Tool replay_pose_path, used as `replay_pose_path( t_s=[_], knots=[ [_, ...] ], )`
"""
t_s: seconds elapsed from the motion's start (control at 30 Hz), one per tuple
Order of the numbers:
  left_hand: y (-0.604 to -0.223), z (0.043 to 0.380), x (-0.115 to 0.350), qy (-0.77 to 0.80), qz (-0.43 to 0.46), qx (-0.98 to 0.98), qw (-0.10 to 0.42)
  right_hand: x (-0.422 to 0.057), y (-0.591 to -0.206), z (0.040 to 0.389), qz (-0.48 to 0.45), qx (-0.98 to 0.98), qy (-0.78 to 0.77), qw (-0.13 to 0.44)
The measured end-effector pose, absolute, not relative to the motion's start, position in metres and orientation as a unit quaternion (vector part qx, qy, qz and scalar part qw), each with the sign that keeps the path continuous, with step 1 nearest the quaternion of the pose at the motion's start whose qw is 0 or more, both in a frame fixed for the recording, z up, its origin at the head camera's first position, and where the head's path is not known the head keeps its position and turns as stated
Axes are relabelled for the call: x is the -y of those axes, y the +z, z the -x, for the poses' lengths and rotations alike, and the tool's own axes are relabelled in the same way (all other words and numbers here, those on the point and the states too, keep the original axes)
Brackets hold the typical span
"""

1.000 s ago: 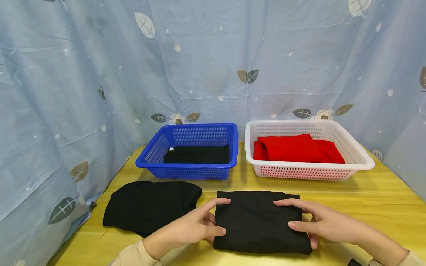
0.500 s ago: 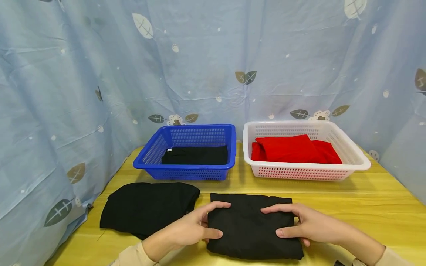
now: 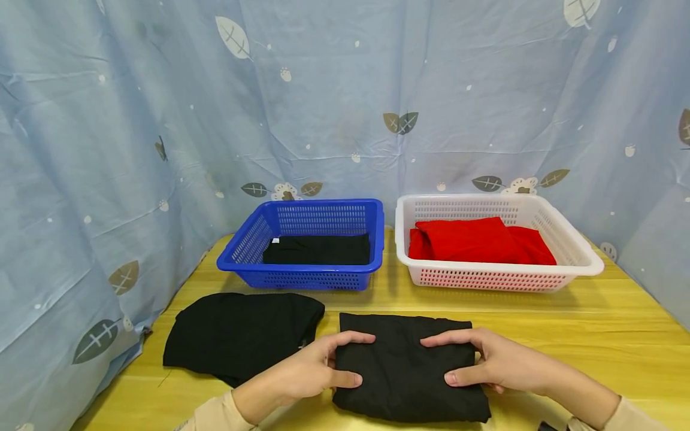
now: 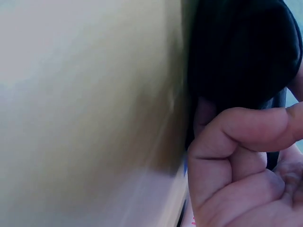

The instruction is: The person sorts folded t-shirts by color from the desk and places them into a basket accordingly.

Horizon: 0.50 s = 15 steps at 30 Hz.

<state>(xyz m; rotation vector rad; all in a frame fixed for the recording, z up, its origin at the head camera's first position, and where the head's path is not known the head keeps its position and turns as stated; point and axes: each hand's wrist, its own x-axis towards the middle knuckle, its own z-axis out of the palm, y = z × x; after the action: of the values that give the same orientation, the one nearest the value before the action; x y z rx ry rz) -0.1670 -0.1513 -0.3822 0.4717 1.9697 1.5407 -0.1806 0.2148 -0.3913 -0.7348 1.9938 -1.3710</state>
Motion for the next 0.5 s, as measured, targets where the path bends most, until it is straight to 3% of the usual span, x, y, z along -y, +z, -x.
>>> replay_pose_path(
  t_s=[0.5],
  knots=[
    [-0.368,0.163,0.156,0.608,-0.182,-0.716,0.289,-0.209,-0.377,0.182,0.289,-0.740,-0.528,0.300]
  ],
)
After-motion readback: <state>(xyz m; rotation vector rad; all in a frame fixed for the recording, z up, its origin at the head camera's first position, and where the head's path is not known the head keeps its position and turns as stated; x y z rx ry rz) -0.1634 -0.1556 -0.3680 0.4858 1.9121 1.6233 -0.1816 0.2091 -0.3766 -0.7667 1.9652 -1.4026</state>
